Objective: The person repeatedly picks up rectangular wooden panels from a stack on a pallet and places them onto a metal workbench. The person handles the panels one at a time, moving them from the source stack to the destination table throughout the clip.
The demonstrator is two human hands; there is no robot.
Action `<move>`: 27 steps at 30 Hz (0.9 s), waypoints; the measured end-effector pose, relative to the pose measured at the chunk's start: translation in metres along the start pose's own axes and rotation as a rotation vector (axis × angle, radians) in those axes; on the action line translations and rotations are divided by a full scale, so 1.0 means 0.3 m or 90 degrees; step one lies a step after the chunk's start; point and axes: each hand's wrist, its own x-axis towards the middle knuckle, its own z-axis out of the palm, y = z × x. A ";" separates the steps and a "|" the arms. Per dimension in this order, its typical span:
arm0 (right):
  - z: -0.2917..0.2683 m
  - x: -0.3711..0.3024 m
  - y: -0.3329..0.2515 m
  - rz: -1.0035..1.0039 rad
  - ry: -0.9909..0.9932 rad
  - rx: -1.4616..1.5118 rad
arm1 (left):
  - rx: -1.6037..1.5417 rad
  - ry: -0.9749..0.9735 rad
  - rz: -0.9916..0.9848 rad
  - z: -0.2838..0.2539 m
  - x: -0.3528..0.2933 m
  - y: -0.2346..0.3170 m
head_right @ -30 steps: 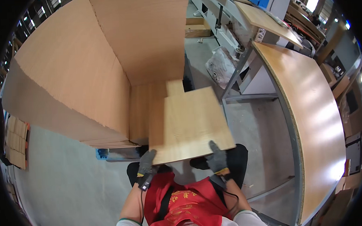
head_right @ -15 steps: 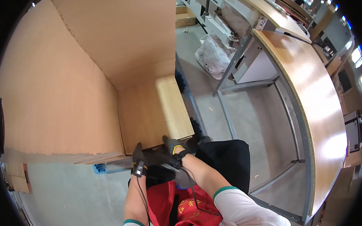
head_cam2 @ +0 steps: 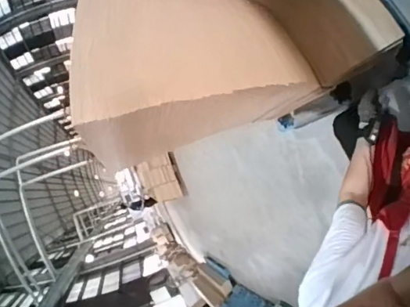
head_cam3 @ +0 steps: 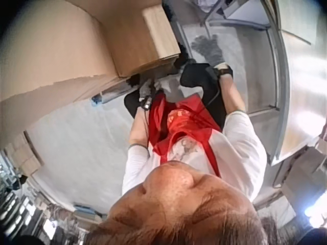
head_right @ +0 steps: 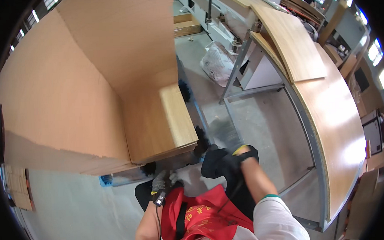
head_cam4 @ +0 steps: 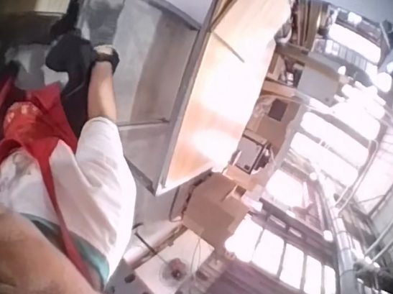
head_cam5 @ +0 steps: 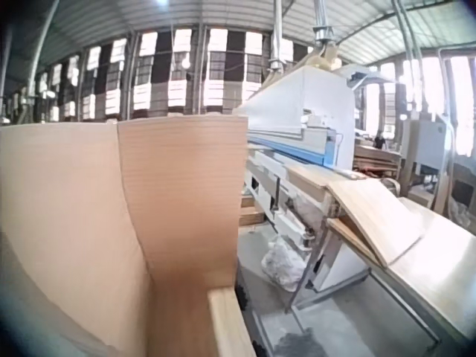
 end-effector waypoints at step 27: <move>0.070 -0.605 -0.742 0.028 0.512 0.470 | 0.207 -0.451 -0.033 1.105 -0.366 -0.282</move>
